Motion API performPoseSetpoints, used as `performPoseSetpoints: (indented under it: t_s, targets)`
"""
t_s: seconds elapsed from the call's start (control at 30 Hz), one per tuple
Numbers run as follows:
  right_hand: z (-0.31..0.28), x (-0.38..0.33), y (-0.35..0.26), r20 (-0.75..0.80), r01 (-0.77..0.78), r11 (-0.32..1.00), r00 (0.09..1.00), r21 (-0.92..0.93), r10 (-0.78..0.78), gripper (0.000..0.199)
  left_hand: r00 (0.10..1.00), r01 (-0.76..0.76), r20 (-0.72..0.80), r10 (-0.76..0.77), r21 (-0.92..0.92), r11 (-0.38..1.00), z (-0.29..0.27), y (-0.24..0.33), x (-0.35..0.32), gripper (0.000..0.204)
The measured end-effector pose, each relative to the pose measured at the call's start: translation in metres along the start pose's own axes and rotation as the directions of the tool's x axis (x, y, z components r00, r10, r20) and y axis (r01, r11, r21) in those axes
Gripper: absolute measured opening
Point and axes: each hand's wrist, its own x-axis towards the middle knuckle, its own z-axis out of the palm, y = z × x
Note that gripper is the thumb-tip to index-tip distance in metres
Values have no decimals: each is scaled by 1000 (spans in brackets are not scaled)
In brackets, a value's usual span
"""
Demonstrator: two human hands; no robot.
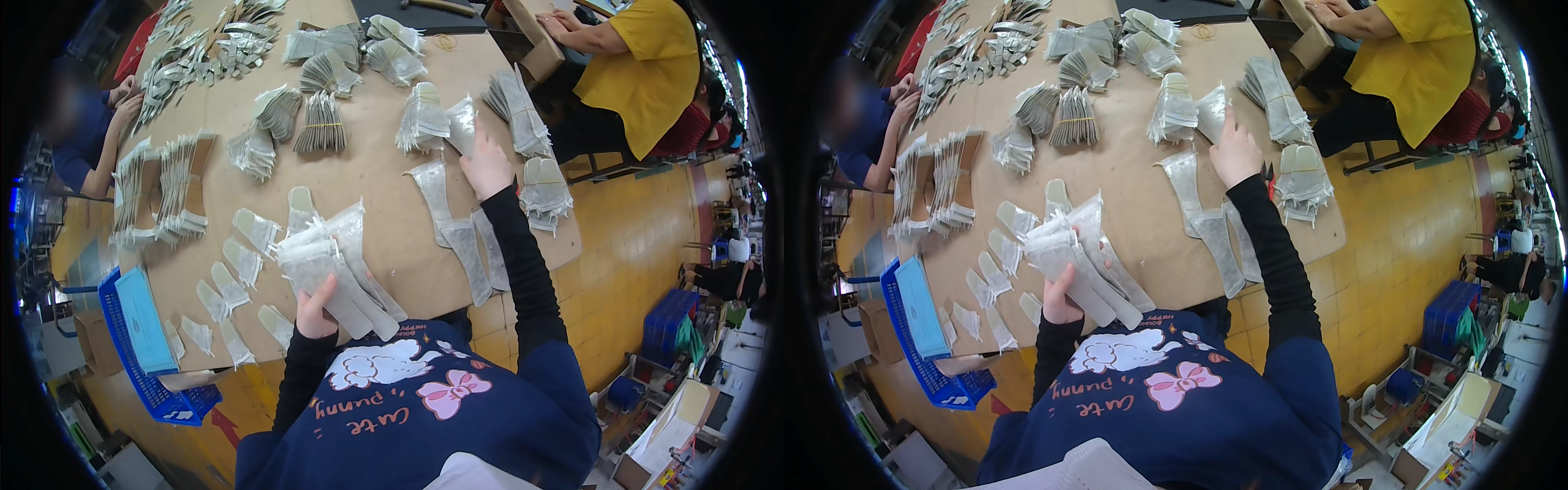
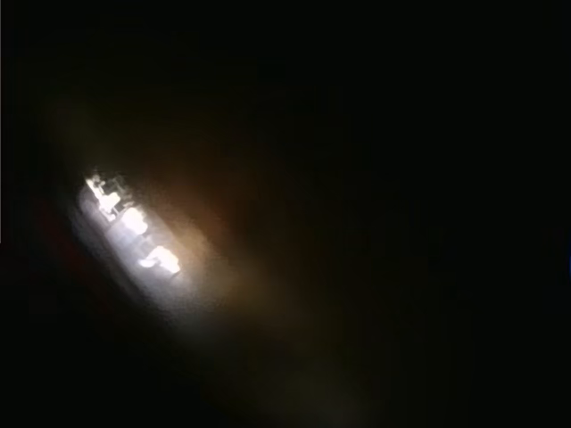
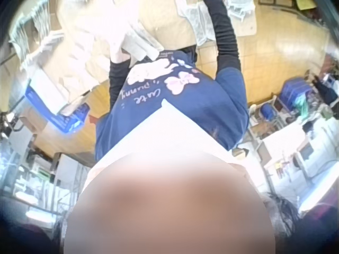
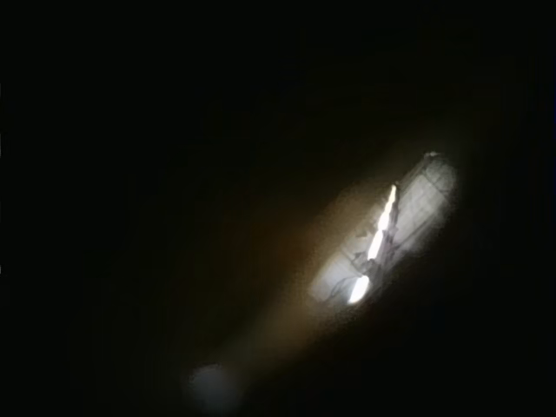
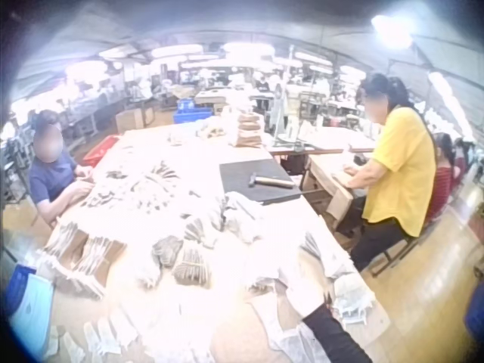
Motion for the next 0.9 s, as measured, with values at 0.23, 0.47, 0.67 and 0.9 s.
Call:
performPoseSetpoints:
  t_s: [0.23, 0.47, 0.67, 0.9]
  targets:
    - [6, -1, 14, -43, 154, 966, 985, -210, -166, 95, 999, 9, -34, -11, -58, 998, -1, -2, -3, 50]
    - [-56, -60, -36, -272, 355, 908, 917, 223, -292, 57, 1000, 12, -24, -13, -16, 1000, 2, -10, -2, 56]
    - [-44, -147, -95, -18, 292, 541, 891, 789, -454, 24, 995, 98, 34, -96, -66, 993, 10, -16, 6, 41]
    - [-38, -159, -103, -88, 83, 40, 986, 996, 141, 13, 999, 52, 17, -52, -26, 998, 7, -22, 9, 49]
